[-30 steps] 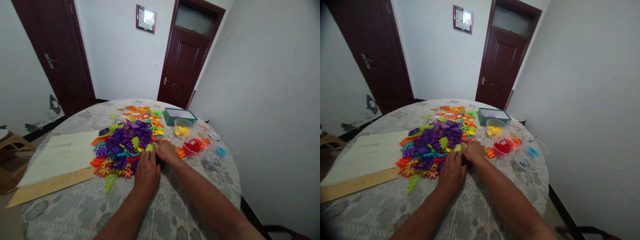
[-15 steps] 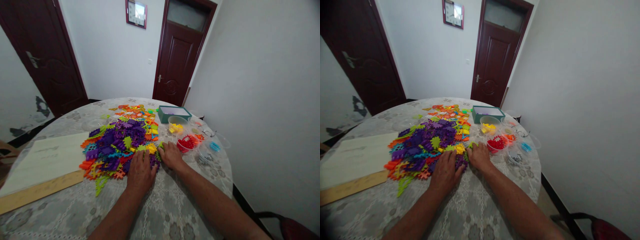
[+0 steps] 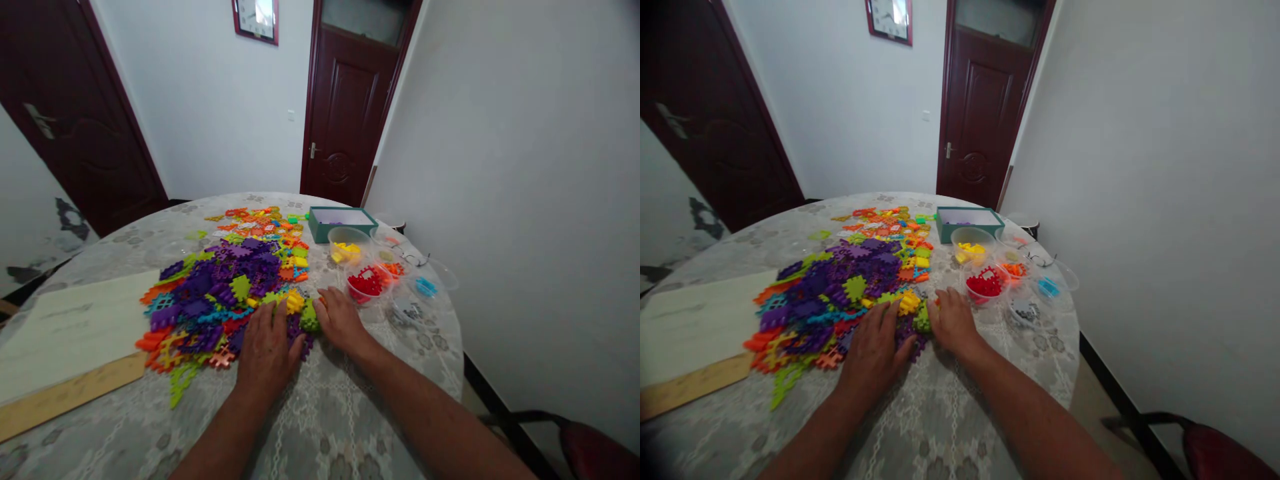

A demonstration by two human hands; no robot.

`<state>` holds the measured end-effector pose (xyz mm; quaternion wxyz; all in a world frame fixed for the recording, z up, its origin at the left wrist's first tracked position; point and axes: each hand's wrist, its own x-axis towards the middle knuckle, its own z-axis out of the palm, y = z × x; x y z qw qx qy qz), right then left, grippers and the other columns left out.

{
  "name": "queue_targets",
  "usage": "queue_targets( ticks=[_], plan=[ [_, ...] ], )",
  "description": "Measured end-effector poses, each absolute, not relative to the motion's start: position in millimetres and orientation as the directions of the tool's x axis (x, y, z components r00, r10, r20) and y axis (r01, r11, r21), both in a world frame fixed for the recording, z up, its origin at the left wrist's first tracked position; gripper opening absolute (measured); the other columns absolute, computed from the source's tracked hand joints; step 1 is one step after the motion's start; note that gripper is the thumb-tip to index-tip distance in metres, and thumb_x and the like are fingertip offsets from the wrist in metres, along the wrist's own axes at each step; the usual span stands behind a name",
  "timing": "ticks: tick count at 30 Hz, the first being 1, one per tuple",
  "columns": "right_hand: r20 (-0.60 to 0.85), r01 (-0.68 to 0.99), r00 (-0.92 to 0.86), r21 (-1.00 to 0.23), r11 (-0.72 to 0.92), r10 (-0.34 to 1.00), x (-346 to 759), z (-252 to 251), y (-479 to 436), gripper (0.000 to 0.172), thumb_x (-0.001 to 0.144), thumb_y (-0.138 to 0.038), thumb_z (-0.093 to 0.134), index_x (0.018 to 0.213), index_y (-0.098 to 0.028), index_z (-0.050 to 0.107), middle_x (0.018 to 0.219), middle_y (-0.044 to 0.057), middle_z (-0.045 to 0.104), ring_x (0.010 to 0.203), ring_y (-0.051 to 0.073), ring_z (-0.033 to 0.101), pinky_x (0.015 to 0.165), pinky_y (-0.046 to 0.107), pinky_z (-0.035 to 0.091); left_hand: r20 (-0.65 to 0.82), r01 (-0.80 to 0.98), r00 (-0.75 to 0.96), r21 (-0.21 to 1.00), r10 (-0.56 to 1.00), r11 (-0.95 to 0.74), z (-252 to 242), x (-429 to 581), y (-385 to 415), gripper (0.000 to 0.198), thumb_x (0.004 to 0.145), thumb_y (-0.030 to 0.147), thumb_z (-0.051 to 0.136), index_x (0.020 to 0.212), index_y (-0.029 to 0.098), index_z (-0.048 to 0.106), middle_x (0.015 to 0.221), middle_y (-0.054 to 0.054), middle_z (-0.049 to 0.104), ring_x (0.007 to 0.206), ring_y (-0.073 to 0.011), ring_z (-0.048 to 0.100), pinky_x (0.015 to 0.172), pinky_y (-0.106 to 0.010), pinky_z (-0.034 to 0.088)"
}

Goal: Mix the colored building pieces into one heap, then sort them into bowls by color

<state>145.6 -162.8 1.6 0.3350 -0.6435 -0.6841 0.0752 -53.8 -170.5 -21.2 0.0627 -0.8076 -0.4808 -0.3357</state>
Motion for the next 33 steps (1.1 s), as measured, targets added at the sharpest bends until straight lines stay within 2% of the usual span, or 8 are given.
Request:
queue_targets(
  ticks=[3,7,11,14,18,22,26,33],
  plan=[
    [0.304,0.757,0.014,-0.626,0.189,0.953,144.8,-4.4,-165.9,0.041,0.109,-0.038,0.046,0.137,-0.018,0.069,0.141,0.016,0.068,0.137,0.027,0.059,0.122,0.049,0.039,0.591,0.819,0.337,0.200,0.733,-0.538,-22.2,-54.0,-170.5,0.067,0.093,0.038,0.067,0.151,0.013,0.044,0.145,-0.025,0.055,0.137,-0.0423,0.053,0.116,-0.061,0.046],
    [0.361,0.586,-0.076,-0.738,0.335,0.929,145.1,4.4,-169.7,0.041,0.109,-0.038,0.045,0.138,-0.020,0.068,0.145,0.011,0.067,0.138,0.021,0.059,0.122,0.040,0.043,0.572,0.809,0.349,0.215,0.742,-0.547,-21.8,-55.8,-169.7,0.070,0.091,0.037,0.070,0.152,0.014,0.043,0.147,-0.024,0.055,0.138,-0.0426,0.052,0.116,-0.063,0.045],
    [0.536,0.692,-0.053,-0.589,0.418,0.843,156.7,22.2,-175.8,0.033,0.103,-0.028,0.052,0.128,-0.018,0.071,0.140,0.014,0.067,0.133,0.023,0.062,0.117,0.040,0.048,0.565,0.785,0.373,0.230,0.736,-0.574,-18.2,-56.9,-170.8,0.071,0.089,0.034,0.069,0.153,0.018,0.043,0.148,-0.022,0.055,0.138,-0.0415,0.052,0.116,-0.064,0.045],
    [0.565,0.866,0.065,-0.442,0.235,0.823,171.0,36.3,-183.4,0.032,0.102,-0.027,0.052,0.127,-0.017,0.071,0.141,0.017,0.065,0.125,0.027,0.066,0.102,0.039,0.057,0.553,0.770,0.403,0.226,0.729,-0.597,-14.5,-55.6,-173.9,0.070,0.087,0.026,0.067,0.153,0.019,0.046,0.148,-0.020,0.055,0.140,-0.0413,0.050,0.117,-0.064,0.044],
    [0.390,0.963,0.217,-0.238,-0.130,0.895,186.7,49.2,-189.3,0.039,0.103,-0.031,0.056,0.139,-0.018,0.064,0.138,0.020,0.065,0.114,0.031,0.070,0.087,0.041,0.060,0.528,0.785,0.417,0.201,0.740,-0.586,-11.7,-53.3,-176.5,0.064,0.086,0.017,0.059,0.149,0.018,0.050,0.147,-0.019,0.055,0.141,-0.0401,0.049,0.119,-0.064,0.042],
    [0.175,0.965,0.252,-0.118,-0.234,0.952,191.9,52.9,-185.0,0.036,0.106,-0.028,0.051,0.137,-0.018,0.064,0.120,0.018,0.072,0.102,0.030,0.074,0.084,0.041,0.058,0.520,0.784,0.438,0.179,0.733,-0.595,-12.4,-53.2,-174.6,0.060,0.088,0.016,0.057,0.147,0.019,0.050,0.145,-0.019,0.055,0.139,-0.0393,0.050,0.118,-0.063,0.044],
    [0.130,0.969,0.226,-0.130,-0.210,0.965,193.9,48.0,-176.4,0.039,0.104,-0.015,0.044,0.137,-0.018,0.065,0.121,0.016,0.075,0.104,0.026,0.074,0.088,0.036,0.056,0.523,0.779,0.452,0.163,0.723,-0.605,-13.8,-54.5,-171.4,0.058,0.089,0.016,0.055,0.147,0.018,0.050,0.146,-0.019,0.054,0.138,-0.0392,0.051,0.117,-0.062,0.046],
    [0.217,0.963,0.150,-0.253,-0.093,0.965,202.3,28.5,-160.2,0.042,0.104,-0.018,0.043,0.138,-0.020,0.067,0.133,0.011,0.073,0.116,0.023,0.069,0.098,0.029,0.051,0.531,0.783,0.443,0.163,0.722,-0.600,-16.0,-55.8,-169.1,0.056,0.087,0.014,0.055,0.144,0.017,0.053,0.142,-0.019,0.056,0.135,-0.0381,0.053,0.117,-0.061,0.045]
  ],
)
